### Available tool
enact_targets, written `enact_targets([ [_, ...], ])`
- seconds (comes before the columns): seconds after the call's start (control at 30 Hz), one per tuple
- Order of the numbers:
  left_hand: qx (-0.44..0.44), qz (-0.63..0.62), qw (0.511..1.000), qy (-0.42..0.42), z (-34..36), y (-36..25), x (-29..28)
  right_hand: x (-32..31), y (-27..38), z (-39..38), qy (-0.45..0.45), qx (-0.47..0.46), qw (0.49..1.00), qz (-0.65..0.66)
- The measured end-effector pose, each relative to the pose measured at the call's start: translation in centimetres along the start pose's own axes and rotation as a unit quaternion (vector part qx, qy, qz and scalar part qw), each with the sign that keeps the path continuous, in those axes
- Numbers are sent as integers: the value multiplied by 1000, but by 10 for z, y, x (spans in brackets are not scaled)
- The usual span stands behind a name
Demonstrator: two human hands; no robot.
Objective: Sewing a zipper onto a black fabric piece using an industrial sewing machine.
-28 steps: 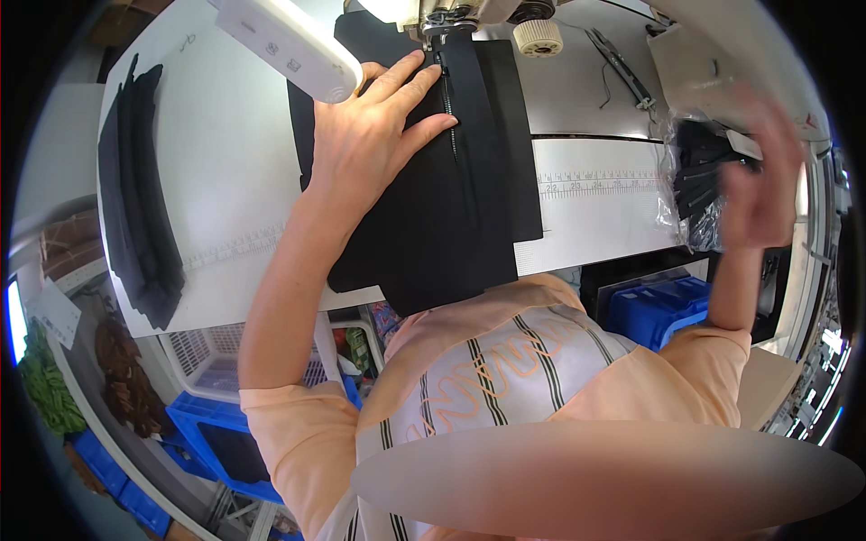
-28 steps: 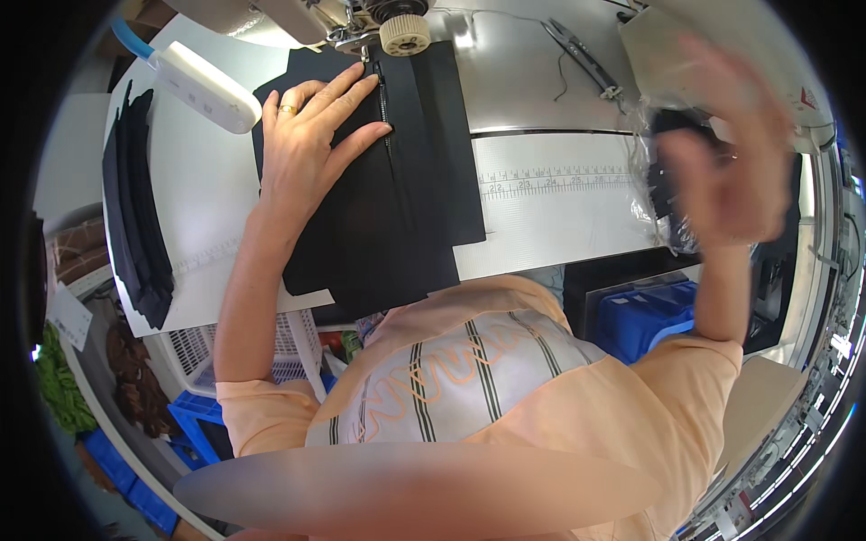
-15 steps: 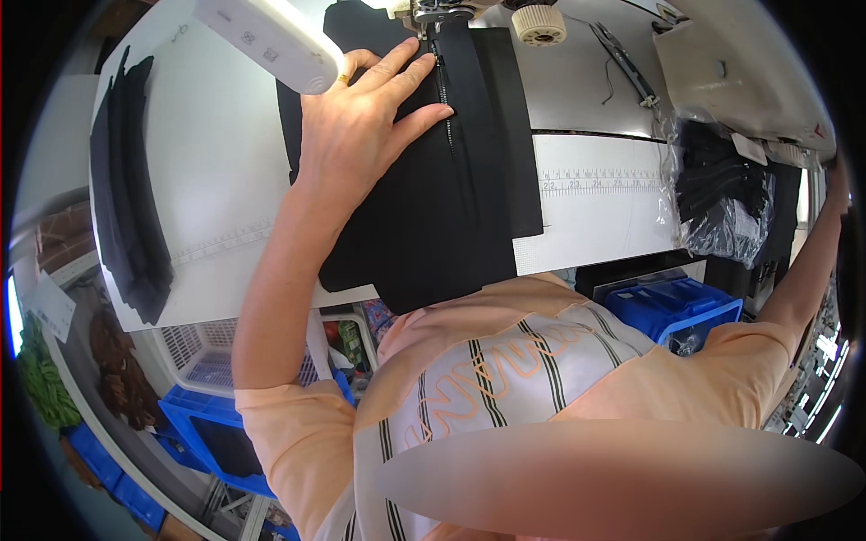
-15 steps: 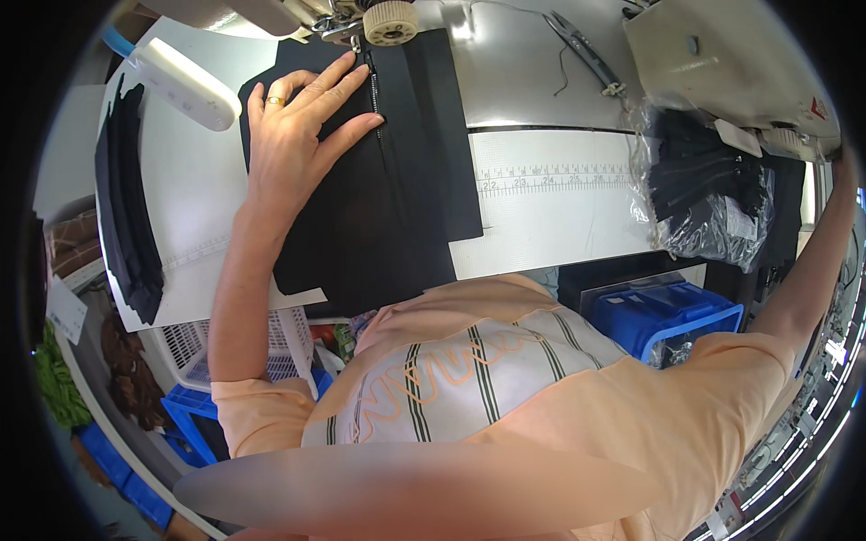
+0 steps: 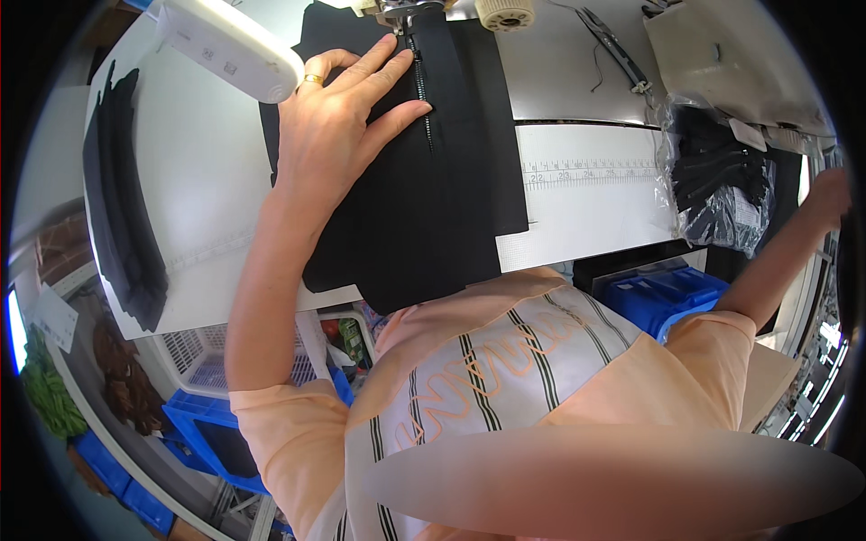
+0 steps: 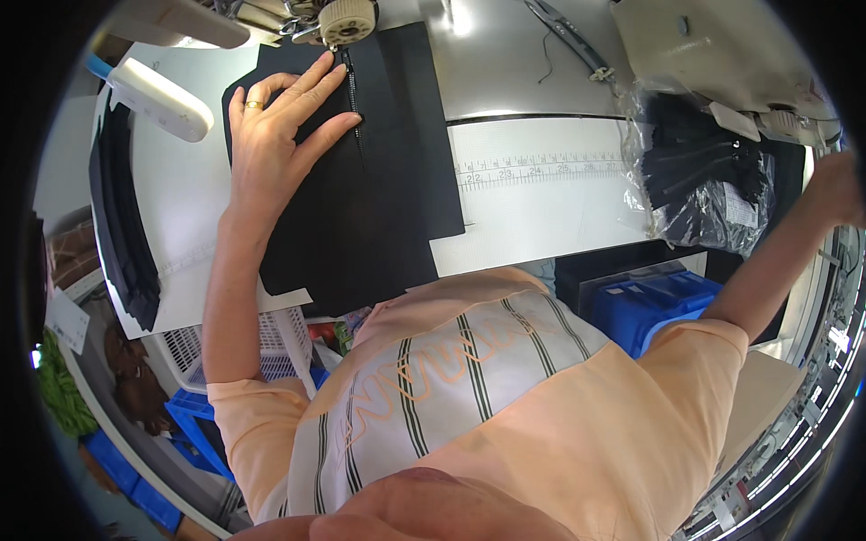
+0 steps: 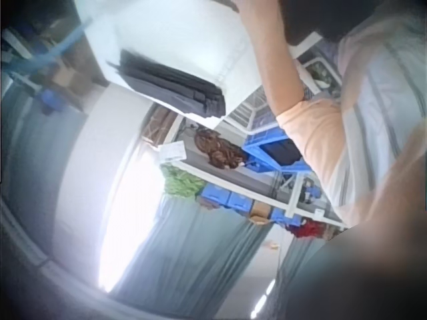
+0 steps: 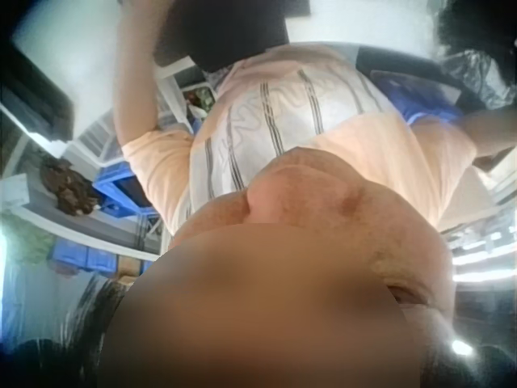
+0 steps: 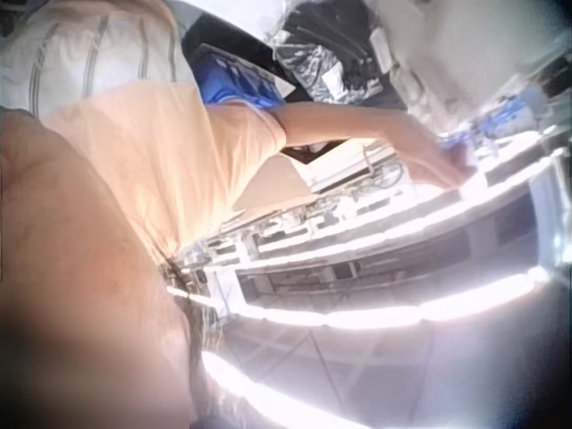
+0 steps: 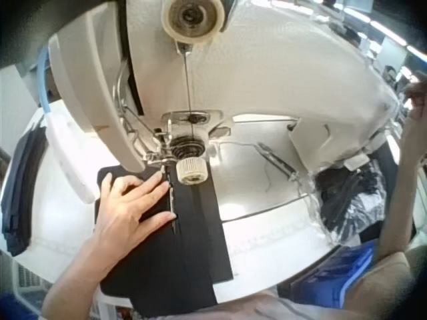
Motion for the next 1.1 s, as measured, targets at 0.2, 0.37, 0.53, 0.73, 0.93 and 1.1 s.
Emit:
enact_targets([
  [0.2, 7, 34, 999, 11, -2, -2, -4, 161, 169, 24, 225, -186, 915, 277],
  [0.37, 21, 28, 999, -2, -1, -1, -4, 259, 174, 46, 271, -222, 917, 191],
  [0.53, 20, 11, 1000, -18, -1, -1, -3, 265, 177, 57, 68, -259, 880, 393],
  [0.73, 22, 36, 999, -25, -3, -1, -3, 235, 172, 38, 236, -131, 885, 380],
  [0.93, 11, 23, 1000, -15, -3, 0, -2, 208, 186, 30, 185, 93, 788, 580],
  [1.1, 15, 30, 999, -13, -4, 0, -2, 235, 195, 27, 286, 344, 462, 766],
])
Point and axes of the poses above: each hand's wrist, its own z-axis towards the middle knuckle, its own x-axis out of the palm, y = z × x, the point moved 2 cm from there along z, towards the middle knuckle, and after that the axes turned 13 degrees about z, right-handed, at the moved point
